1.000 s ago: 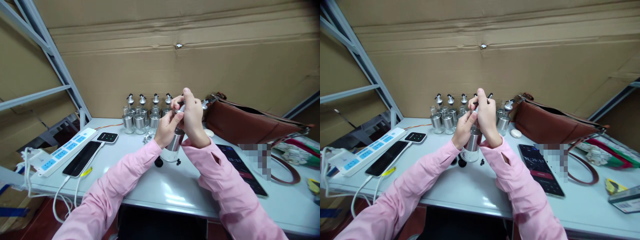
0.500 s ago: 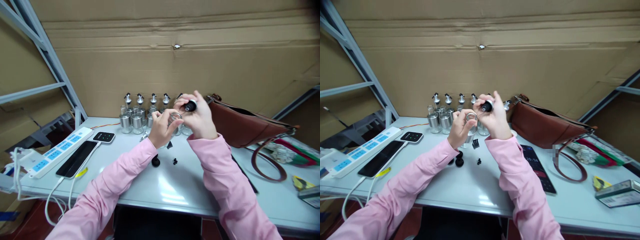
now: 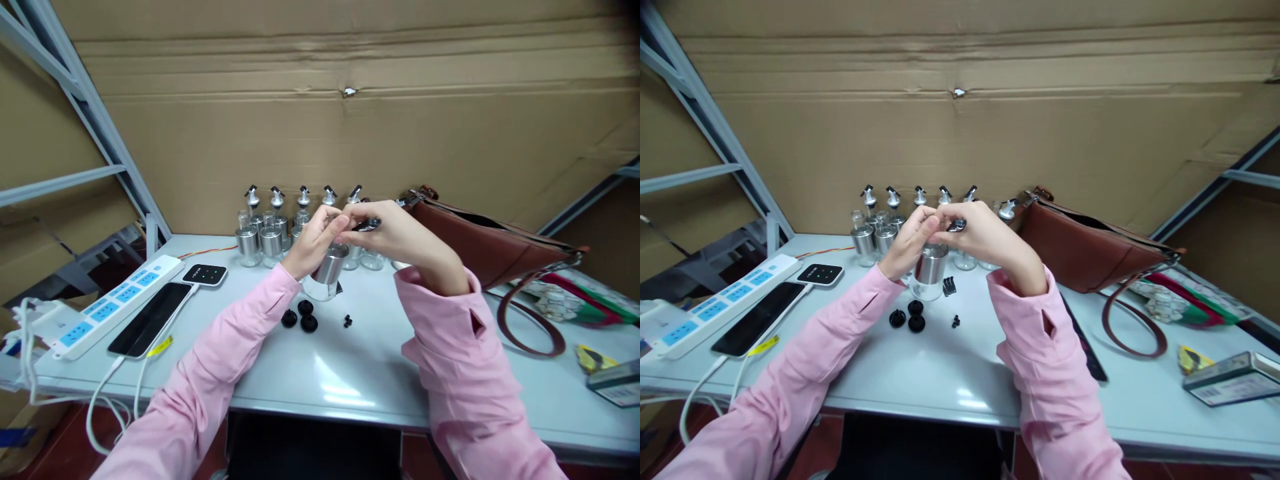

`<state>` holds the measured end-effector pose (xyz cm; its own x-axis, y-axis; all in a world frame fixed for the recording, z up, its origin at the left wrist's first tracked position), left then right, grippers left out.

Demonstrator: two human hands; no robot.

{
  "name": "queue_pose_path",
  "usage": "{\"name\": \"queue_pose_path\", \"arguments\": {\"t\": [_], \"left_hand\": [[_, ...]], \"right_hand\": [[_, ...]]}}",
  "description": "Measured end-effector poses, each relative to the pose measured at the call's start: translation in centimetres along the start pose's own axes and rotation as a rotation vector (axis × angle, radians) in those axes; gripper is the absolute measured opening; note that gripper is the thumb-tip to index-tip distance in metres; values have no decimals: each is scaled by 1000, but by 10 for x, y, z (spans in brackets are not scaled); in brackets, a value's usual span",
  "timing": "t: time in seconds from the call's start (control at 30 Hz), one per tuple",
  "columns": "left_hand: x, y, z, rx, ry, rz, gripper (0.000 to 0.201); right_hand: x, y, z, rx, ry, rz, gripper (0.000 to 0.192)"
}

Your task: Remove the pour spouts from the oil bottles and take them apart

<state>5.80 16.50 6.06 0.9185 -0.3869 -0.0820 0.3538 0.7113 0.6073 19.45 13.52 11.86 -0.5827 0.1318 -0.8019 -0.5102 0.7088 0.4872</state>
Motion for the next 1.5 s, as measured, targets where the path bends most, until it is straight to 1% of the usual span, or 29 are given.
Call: {"name": "queue_pose_path", "arguments": {"t": [0.07,0.1,0.17,0.2,0.23,0.27,0.33,0.4,0.43,0.47,0.53,0.6,0.63,0.67,0.73,0.87,1.0,1.1,1.2,1.27,1.33,1.4,1.5], "left_hand": [[-8,4,6,42,136,-27,45],[-15,7,10,81,242,-11,43],[-36,11,18,166,477,62,43],[-49,12,21,180,584,111,44],[-63,13,22,165,678,158,45],[-78,13,23,116,764,193,46],[-108,11,19,-31,913,276,49],[-133,6,11,-184,1009,336,52],[-143,4,6,-252,1036,324,54],[-150,2,1,-309,1052,284,54],[-157,0,-9,-386,1064,142,53],[-156,0,-16,-438,1080,-5,51],[-153,0,-19,-460,1095,-56,51],[-150,1,-20,-478,1112,-90,53],[-141,2,-20,-498,1147,-120,57],[-124,2,-20,-500,1217,-148,63],[-117,1,-26,-455,1229,-130,61],[-114,0,-32,-422,1225,-85,56],[-110,-1,-37,-439,1223,-21,53],[-107,-1,-38,-468,1226,-18,54],[-105,-2,-38,-512,1235,-49,59],[-105,-2,-37,-552,1250,-85,65],[-105,-4,-37,-594,1287,-143,70]], "right_hand": [[2,1,5,4,-51,23,26],[3,2,8,16,-80,48,23],[5,3,14,50,-133,97,17],[7,4,17,71,-152,112,15],[8,5,20,92,-166,123,12],[10,6,24,114,-181,136,11],[15,9,33,167,-215,181,10],[21,11,43,232,-233,215,10],[24,12,48,267,-229,216,10],[27,13,52,299,-224,210,9],[35,14,58,345,-228,189,6],[44,16,62,360,-269,171,3],[48,16,63,360,-302,162,1],[52,17,63,356,-337,153,1],[60,19,64,344,-406,138,5],[69,21,69,323,-467,139,13],[71,20,72,307,-487,132,23],[72,20,64,343,-514,155,32],[74,20,48,364,-517,172,31],[77,21,39,403,-549,120,29],[81,21,34,457,-587,45,28],[83,23,35,482,-600,-23,30],[86,24,43,451,-605,-91,32]]}}
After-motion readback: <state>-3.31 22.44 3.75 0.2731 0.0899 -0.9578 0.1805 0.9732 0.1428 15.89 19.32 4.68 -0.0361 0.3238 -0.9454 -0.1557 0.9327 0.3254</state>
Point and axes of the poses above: each hand's wrist, its own y-axis towards the middle knuckle, its own x-axis out of the palm, z = x × y, the point moved 1 cm from there along y, towards the middle knuckle, and after that the axes turned 10 degrees about -y, right-handed, at the moved point
